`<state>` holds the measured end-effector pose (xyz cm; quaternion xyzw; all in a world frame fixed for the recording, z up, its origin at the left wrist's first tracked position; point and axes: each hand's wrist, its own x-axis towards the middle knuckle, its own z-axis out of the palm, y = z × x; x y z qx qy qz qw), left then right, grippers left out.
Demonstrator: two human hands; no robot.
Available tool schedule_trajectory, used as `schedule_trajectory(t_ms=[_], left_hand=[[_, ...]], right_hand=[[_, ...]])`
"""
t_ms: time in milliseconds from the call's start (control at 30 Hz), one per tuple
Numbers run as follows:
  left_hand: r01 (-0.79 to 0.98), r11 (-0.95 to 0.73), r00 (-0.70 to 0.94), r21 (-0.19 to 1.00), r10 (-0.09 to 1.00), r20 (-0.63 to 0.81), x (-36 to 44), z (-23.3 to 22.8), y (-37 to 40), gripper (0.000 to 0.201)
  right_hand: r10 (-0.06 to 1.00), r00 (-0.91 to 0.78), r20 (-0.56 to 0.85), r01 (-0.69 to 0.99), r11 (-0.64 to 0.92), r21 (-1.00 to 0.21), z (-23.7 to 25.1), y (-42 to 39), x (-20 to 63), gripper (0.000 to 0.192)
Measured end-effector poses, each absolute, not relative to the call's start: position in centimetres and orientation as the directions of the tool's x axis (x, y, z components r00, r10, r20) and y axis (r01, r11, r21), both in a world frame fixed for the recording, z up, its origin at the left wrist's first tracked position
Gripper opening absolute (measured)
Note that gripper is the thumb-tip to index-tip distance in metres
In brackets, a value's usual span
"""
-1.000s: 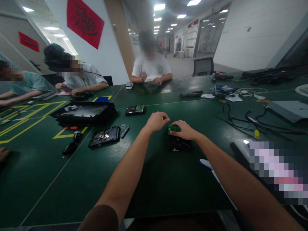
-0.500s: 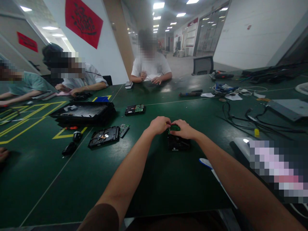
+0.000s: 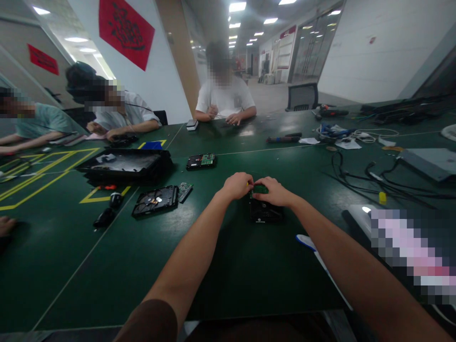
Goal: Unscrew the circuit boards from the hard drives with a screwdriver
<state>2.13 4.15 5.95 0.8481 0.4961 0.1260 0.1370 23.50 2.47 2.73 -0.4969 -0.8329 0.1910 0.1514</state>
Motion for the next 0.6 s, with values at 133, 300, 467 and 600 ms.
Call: schedule_trajectory(t_ms=[133,300,467,600], left_hand=[[0.783,-0.46,0.46,0.419,0.881,0.109,1.52,6.02,4.31,0.009],[0.758,-0.444,0.443,0.478,0.888,0.123,1.2,5.95,4.35,0.007],[0.793,-0.457,0.464,0.403,0.881,0.088,1.44,6.08,4.24,0.007],[0.786,-0.457,0.461,0.417,0.882,0.099,1.56,6.07,4.13,0.007]], right_hand=[[0.889,-0.453,0.06,0.77,0.425,-0.476,2.66,2.52,23.57,0.052],[0.89,-0.453,0.05,0.77,0.419,-0.481,2.94,2.36,23.54,0.053],[0.892,-0.45,0.044,0.768,0.412,-0.49,3.21,2.16,23.45,0.053],[0.89,-0.453,0.044,0.765,0.414,-0.493,3.16,2.19,23.45,0.052]])
